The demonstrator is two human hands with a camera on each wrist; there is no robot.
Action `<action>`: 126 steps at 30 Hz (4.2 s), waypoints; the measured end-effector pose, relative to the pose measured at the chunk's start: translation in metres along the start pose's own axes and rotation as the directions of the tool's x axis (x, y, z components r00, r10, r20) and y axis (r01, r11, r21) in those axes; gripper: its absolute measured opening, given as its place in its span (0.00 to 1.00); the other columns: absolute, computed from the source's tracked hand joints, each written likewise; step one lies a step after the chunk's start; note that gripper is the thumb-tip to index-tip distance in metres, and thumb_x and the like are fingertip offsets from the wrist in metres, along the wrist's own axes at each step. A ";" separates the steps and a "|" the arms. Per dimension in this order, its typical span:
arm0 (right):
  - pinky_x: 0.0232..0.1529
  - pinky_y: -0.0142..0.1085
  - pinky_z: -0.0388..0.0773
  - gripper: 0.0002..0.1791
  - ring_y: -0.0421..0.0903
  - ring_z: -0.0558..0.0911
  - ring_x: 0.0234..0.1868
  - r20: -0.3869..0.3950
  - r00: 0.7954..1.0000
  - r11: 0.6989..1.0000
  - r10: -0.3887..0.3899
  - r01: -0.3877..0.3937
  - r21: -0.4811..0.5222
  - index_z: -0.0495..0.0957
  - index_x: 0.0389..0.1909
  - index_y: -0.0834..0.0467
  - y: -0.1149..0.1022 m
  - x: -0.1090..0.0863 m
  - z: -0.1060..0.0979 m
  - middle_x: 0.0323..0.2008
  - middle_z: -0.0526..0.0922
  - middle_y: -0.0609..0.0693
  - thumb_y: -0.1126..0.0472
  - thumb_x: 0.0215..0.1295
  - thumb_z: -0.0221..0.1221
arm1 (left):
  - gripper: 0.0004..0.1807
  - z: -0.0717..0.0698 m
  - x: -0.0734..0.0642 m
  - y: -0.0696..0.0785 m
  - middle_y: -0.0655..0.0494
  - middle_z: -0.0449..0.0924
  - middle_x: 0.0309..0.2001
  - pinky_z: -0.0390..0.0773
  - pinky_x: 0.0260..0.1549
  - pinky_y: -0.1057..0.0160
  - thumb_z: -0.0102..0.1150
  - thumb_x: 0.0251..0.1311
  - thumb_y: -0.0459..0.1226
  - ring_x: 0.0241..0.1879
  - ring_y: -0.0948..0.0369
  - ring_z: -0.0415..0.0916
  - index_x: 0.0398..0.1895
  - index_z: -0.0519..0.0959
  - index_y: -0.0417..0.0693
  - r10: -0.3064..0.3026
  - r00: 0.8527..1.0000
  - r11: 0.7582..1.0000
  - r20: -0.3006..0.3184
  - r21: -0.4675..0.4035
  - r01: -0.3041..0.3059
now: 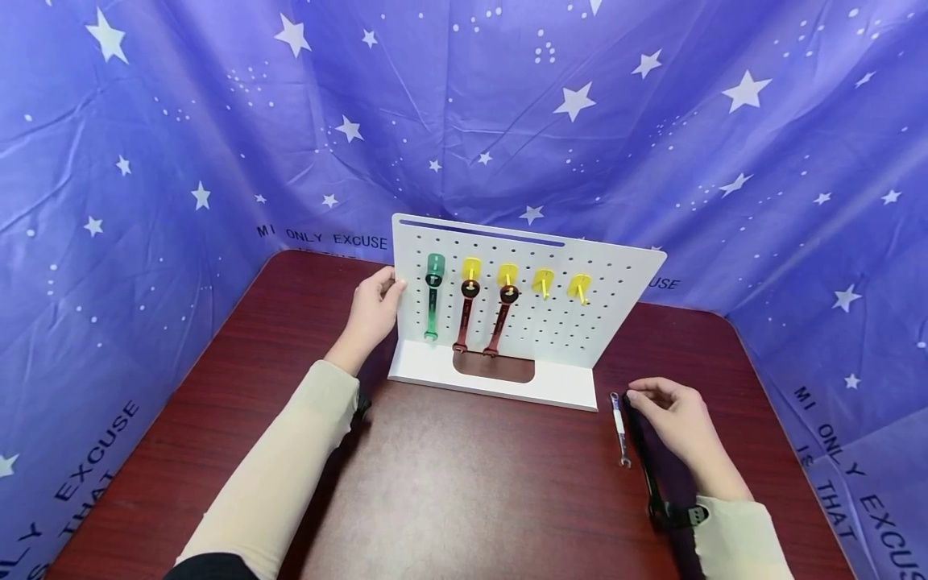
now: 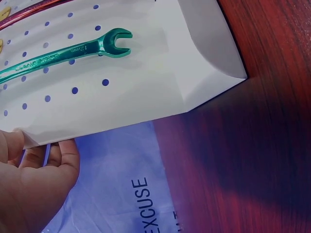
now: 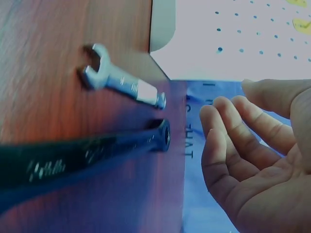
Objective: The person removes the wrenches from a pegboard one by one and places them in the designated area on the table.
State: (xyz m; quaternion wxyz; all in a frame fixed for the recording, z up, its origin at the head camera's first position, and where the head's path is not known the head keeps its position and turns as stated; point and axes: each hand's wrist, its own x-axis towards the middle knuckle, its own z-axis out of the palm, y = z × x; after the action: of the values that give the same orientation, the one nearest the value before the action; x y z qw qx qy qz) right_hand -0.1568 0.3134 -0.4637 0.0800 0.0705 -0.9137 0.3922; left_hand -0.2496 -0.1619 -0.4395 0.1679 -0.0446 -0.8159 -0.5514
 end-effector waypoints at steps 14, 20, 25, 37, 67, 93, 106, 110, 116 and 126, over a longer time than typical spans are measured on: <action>0.32 0.26 0.74 0.11 0.39 0.82 0.30 0.033 0.999 0.999 -0.040 0.039 0.037 0.84 0.46 0.66 -0.018 0.013 0.015 0.33 0.87 0.53 0.64 0.67 0.67 | 0.10 0.001 0.000 0.000 0.41 0.85 0.46 0.78 0.38 0.53 0.52 0.76 0.31 0.40 0.50 0.81 0.50 0.81 0.35 -0.003 1.000 1.000 0.000 -0.007 0.003; 0.30 0.27 0.74 0.09 0.41 0.82 0.30 0.048 0.998 0.998 -0.049 0.047 0.033 0.84 0.45 0.66 -0.025 0.017 0.022 0.32 0.87 0.53 0.66 0.66 0.67 | 0.09 0.001 0.000 -0.001 0.41 0.85 0.46 0.79 0.38 0.53 0.53 0.76 0.31 0.40 0.50 0.82 0.50 0.81 0.36 -0.003 1.000 1.000 0.003 -0.017 0.003; 0.31 0.27 0.74 0.09 0.40 0.81 0.30 0.056 0.996 0.997 -0.071 0.069 0.036 0.85 0.44 0.65 -0.032 0.023 0.029 0.32 0.86 0.52 0.66 0.65 0.68 | 0.10 0.001 0.000 -0.001 0.41 0.85 0.47 0.80 0.39 0.51 0.52 0.76 0.31 0.41 0.50 0.82 0.50 0.80 0.35 0.002 1.000 1.000 0.007 -0.019 -0.002; 0.30 0.30 0.73 0.09 0.43 0.80 0.29 0.087 0.994 0.996 -0.067 0.063 0.056 0.85 0.44 0.65 -0.047 0.036 0.045 0.31 0.85 0.51 0.65 0.65 0.68 | 0.10 0.001 -0.001 -0.003 0.42 0.85 0.47 0.80 0.39 0.52 0.53 0.76 0.32 0.41 0.51 0.81 0.51 0.81 0.37 -0.006 1.000 1.000 0.000 -0.020 0.006; 0.36 0.34 0.77 0.09 0.48 0.83 0.34 0.149 0.978 0.983 -0.149 0.130 0.126 0.85 0.45 0.65 -0.094 0.068 0.069 0.35 0.87 0.51 0.65 0.67 0.67 | 0.09 0.001 0.000 -0.003 0.41 0.85 0.47 0.79 0.38 0.52 0.53 0.76 0.32 0.41 0.51 0.81 0.50 0.80 0.37 -0.005 1.000 1.000 -0.003 -0.008 0.005; 0.42 0.37 0.80 0.11 0.47 0.84 0.41 0.115 0.975 0.968 -0.189 0.166 0.188 0.85 0.47 0.65 -0.122 0.078 0.093 0.41 0.87 0.52 0.64 0.68 0.67 | 0.09 0.003 -0.001 -0.005 0.43 0.85 0.47 0.80 0.37 0.53 0.53 0.76 0.33 0.40 0.53 0.82 0.50 0.80 0.38 0.000 1.000 1.000 -0.003 0.000 0.000; 0.47 0.45 0.80 0.15 0.51 0.84 0.45 0.098 0.969 0.951 -0.229 0.201 0.235 0.83 0.53 0.65 -0.129 0.085 0.111 0.46 0.86 0.57 0.67 0.67 0.67 | 0.09 0.002 0.000 -0.003 0.42 0.86 0.46 0.79 0.37 0.53 0.53 0.76 0.32 0.38 0.52 0.81 0.50 0.81 0.37 0.011 1.000 1.000 -0.011 -0.010 -0.011; 0.48 0.47 0.80 0.13 0.51 0.84 0.44 0.109 0.969 0.948 -0.224 0.190 0.257 0.83 0.51 0.64 -0.132 0.086 0.115 0.46 0.85 0.56 0.66 0.67 0.67 | 0.09 0.001 0.000 -0.004 0.42 0.86 0.46 0.80 0.37 0.52 0.53 0.76 0.32 0.39 0.51 0.81 0.50 0.81 0.37 0.013 1.000 1.000 -0.010 -0.009 -0.013; 0.46 0.47 0.80 0.05 0.51 0.84 0.42 0.108 0.963 0.938 -0.247 0.209 0.278 0.85 0.42 0.63 -0.133 0.088 0.120 0.41 0.85 0.55 0.68 0.68 0.66 | 0.09 0.002 0.000 -0.005 0.43 0.86 0.46 0.80 0.37 0.53 0.53 0.76 0.32 0.39 0.52 0.82 0.49 0.81 0.38 0.015 1.000 1.000 -0.006 -0.008 -0.015; 0.35 0.35 0.76 0.06 0.46 0.80 0.34 0.114 0.972 0.953 -0.204 0.170 0.250 0.86 0.39 0.62 -0.132 0.084 0.115 0.36 0.86 0.51 0.63 0.70 0.65 | 0.08 0.002 0.001 -0.003 0.43 0.86 0.46 0.80 0.37 0.53 0.53 0.76 0.32 0.40 0.52 0.82 0.48 0.81 0.38 0.010 1.000 1.000 -0.003 -0.008 -0.010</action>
State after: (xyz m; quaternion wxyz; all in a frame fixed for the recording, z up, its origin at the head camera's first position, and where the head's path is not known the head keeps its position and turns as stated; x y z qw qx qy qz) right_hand -0.2239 0.1338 -0.4318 0.0444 0.1929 -0.8524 0.4839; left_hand -0.2515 -0.1609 -0.4427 0.1717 -0.0485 -0.8132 -0.5540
